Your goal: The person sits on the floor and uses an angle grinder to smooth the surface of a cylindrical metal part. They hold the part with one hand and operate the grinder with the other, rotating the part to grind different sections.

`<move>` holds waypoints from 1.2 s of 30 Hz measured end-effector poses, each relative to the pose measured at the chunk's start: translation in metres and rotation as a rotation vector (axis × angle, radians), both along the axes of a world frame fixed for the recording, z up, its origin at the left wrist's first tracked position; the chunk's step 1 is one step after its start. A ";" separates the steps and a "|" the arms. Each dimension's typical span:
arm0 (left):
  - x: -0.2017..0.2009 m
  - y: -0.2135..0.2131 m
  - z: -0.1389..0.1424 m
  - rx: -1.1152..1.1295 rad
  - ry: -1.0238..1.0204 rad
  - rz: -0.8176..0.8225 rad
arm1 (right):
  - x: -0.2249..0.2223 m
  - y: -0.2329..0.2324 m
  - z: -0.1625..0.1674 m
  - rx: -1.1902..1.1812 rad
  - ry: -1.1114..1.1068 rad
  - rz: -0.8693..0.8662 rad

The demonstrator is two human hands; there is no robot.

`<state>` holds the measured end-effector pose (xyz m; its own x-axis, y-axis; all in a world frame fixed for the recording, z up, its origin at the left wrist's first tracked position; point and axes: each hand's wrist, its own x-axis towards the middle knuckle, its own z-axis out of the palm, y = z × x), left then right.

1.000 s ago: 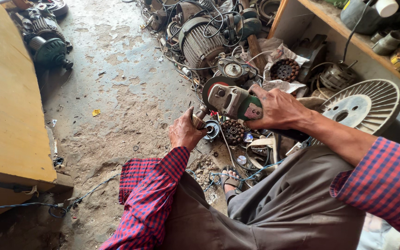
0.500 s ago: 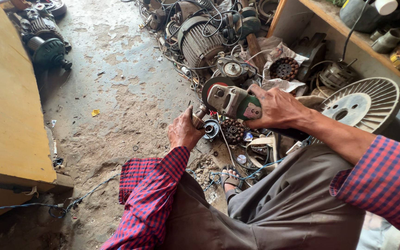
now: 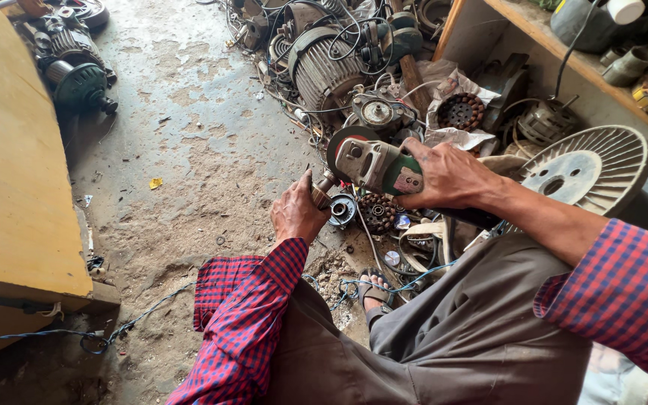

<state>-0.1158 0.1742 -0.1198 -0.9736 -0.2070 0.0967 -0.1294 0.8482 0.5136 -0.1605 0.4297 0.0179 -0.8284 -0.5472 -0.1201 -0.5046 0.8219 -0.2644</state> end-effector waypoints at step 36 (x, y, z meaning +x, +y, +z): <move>-0.001 -0.004 -0.001 -0.069 0.078 -0.003 | -0.008 0.002 -0.006 -0.012 0.006 0.011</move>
